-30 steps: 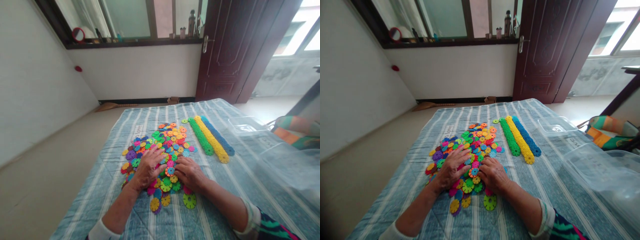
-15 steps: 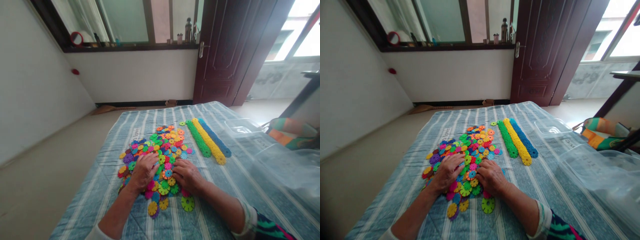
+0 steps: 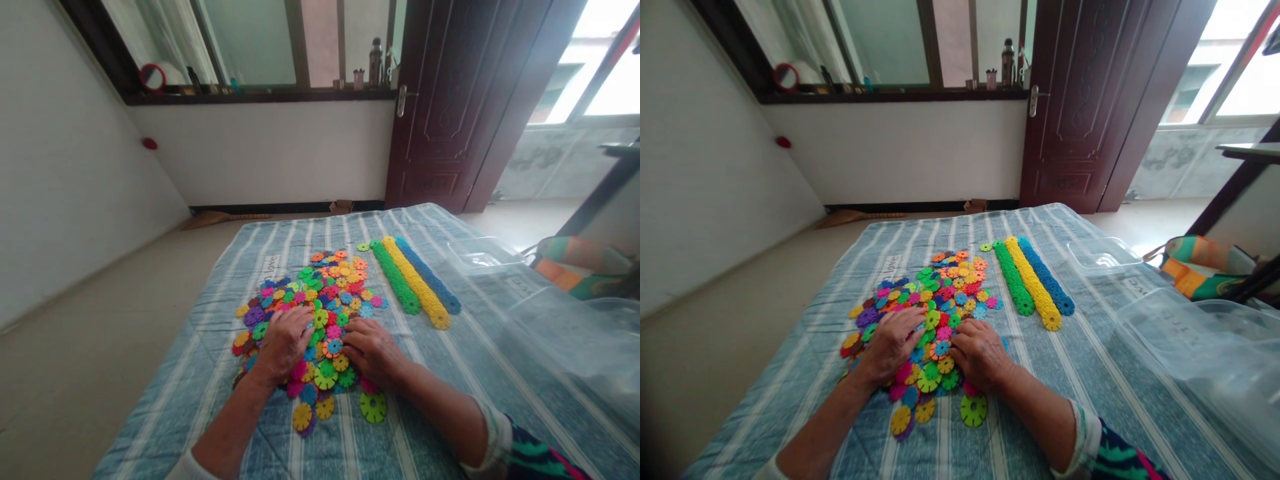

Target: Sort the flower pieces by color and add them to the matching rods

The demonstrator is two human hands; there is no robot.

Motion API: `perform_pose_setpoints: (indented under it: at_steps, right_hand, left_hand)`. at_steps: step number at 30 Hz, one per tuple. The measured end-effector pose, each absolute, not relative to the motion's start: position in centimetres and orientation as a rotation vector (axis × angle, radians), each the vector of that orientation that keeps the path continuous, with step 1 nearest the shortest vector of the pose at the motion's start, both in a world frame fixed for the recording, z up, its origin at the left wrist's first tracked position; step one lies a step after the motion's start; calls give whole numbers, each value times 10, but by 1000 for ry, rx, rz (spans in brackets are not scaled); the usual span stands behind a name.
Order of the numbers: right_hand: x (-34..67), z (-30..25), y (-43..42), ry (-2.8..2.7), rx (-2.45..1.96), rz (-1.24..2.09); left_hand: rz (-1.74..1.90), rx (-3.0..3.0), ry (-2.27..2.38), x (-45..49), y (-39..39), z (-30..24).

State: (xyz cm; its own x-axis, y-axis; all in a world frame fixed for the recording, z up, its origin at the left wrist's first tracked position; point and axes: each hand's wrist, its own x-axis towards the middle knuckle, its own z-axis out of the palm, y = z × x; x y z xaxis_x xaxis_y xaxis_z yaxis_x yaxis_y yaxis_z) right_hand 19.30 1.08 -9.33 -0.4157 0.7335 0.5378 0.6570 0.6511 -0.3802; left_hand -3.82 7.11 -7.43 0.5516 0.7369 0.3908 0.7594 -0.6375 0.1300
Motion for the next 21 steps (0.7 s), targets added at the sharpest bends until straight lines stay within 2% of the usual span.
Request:
perform_pose_setpoints:
  at_steps: [21]
  right_hand:
    - [197,-100,8,-2161,-1025,164]
  left_hand:
    - [-552,-2596,-1554,-31,58,-71]
